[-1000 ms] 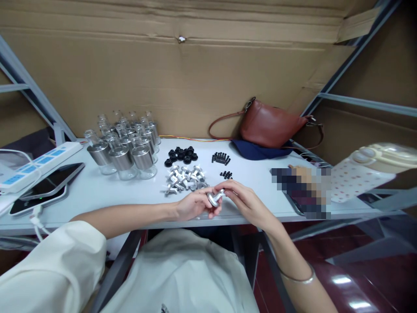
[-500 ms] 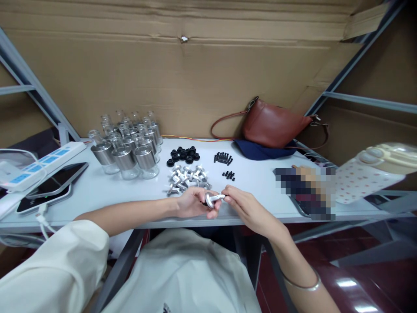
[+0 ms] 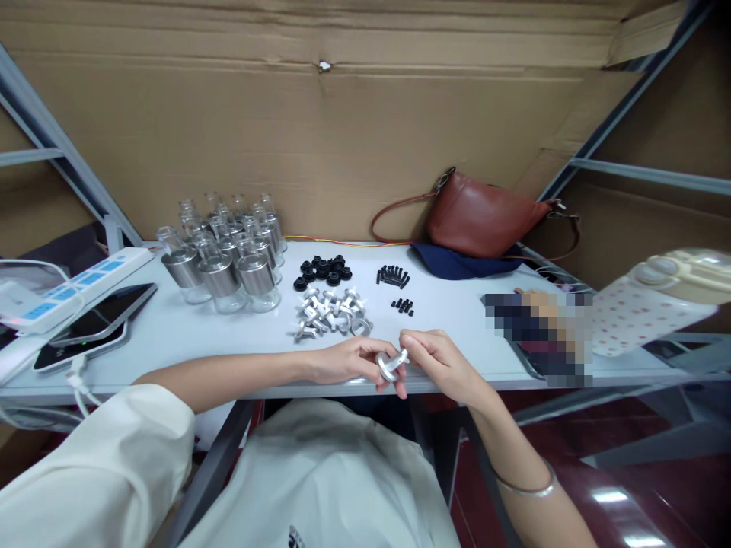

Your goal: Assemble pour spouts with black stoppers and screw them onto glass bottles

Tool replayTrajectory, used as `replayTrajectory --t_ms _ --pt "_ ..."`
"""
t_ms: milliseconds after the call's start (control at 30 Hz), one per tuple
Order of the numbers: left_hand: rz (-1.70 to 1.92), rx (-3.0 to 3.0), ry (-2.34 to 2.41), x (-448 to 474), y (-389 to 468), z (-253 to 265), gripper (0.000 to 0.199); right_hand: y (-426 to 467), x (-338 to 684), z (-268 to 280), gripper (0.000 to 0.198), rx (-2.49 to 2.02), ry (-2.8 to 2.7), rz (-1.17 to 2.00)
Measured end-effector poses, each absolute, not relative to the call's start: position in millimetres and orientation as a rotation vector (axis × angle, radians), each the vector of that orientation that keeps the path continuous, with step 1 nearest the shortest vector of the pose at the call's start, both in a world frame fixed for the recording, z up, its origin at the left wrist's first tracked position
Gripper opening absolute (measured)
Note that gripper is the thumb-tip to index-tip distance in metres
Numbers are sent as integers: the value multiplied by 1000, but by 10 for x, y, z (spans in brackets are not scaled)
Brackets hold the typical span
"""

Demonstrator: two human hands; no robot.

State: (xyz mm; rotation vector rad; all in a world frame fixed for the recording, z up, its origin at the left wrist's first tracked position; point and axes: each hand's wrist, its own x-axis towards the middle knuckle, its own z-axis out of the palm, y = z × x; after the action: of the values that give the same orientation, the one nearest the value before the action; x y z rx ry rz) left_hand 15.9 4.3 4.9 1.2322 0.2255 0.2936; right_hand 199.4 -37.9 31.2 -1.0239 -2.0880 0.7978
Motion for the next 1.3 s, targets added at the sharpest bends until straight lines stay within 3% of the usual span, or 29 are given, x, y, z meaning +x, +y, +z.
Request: replayTrajectory --t_ms 233,400,633,833,1100,1300 --pt "227 1302 213 161 10 84 20 -469 2059 388 41 -1087 -2276 653" --pt "208 1230 201 178 32 80 20 -459 2087 384 41 -1036 -2214 790" --pt "302 1222 294 193 -14 136 26 -447 2050 376 42 -974 -2144 776" --pt "238 1040 105 183 83 26 22 -443 2077 344 39 -998 -2154 700" --pt "241 898 91 172 153 -33 22 -344 2346 360 15 -914 -1667 541" --pt "274 907 199 174 131 -6 21 -169 2469 225 13 -1008 -1603 482"
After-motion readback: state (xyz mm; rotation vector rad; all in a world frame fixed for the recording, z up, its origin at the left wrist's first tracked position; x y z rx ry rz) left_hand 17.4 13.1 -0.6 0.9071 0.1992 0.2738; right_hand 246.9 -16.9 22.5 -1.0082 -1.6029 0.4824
